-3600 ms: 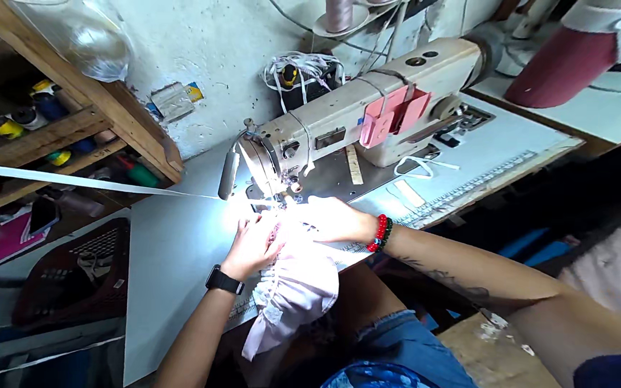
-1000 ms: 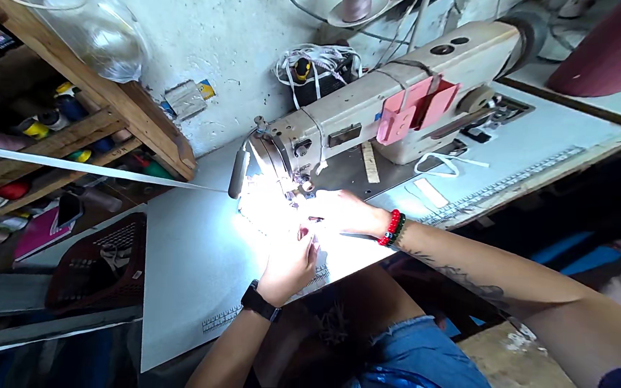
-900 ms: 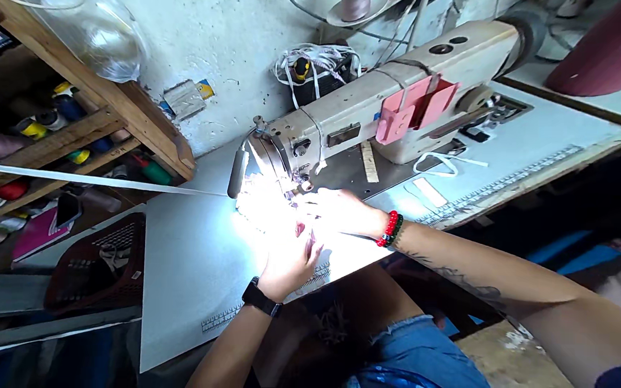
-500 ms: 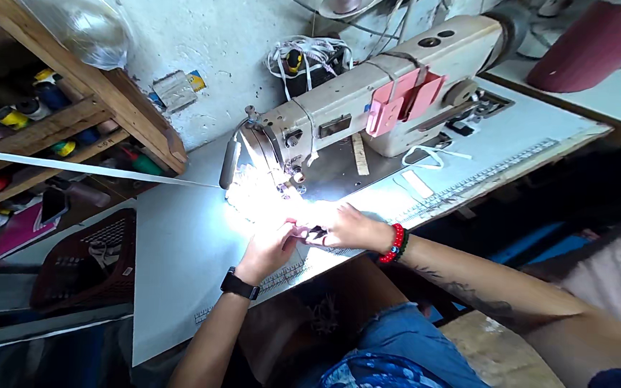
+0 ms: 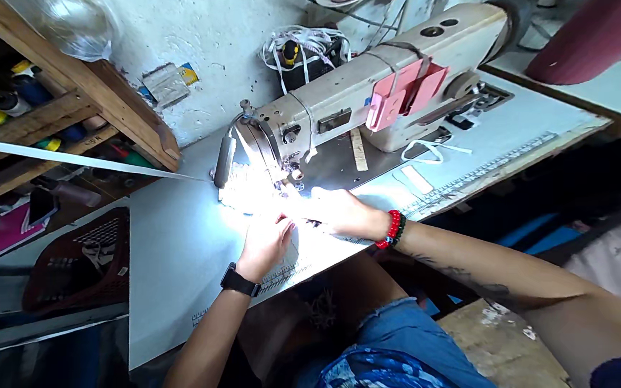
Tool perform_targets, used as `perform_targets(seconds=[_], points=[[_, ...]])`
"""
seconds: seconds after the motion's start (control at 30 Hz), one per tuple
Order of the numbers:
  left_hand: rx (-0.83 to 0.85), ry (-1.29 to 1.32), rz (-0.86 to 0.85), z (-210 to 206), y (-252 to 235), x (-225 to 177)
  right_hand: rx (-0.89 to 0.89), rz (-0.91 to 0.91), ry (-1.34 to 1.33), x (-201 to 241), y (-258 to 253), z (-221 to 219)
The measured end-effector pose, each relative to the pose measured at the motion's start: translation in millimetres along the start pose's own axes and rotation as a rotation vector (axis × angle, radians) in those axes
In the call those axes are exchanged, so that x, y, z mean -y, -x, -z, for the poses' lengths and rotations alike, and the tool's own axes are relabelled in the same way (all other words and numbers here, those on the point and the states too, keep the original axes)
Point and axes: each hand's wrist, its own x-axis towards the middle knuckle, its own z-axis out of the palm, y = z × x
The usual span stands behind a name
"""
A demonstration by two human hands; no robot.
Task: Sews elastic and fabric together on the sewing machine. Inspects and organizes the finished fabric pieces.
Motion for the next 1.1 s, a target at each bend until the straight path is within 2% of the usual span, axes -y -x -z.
perform_targets(seconds=[0.07, 0.2, 0.37, 0.47, 0.57, 0.63, 0.7, 0.8, 0.9, 1.03, 1.1], points=[[-0.006, -0.013, 0.001, 2, 3, -1, -0.048, 0.049, 0.017, 5, 3, 0], [0.008, -0.002, 0.028, 4, 9, 0, -0.042, 0.001, 0.018, 7, 5, 1], [0.037, -0.01, 0.074, 5, -1, 14, 0.158, -0.26, -0.034, 13, -16, 26], [0.067, -0.007, 0.129, 4, -11, 27, 0.163, -0.407, -0.161, 11, -24, 27], [0.046, 0.026, 0.158, 1, -19, 40, 0.16, -0.261, 0.01, -3, -34, 19], [0.052, 0.038, 0.183, 1, -27, 49, 0.236, -0.401, -0.051, -12, -44, 23], [0.057, 0.04, 0.202, 0, -33, 59, 0.233, -0.484, -0.078, -26, -46, 22], [0.05, 0.046, 0.179, -3, -45, 74, 0.228, -0.46, 0.066, -33, -43, 30], [0.076, 0.028, 0.185, -4, -54, 83, 0.266, -0.435, 0.103, -33, -50, 31], [0.138, 0.03, 0.242, 1, -66, 87, 0.369, -0.372, -0.001, -33, -71, 35], [0.182, 0.043, 0.301, 7, -72, 84, 0.349, -0.386, -0.124, -24, -79, 45]])
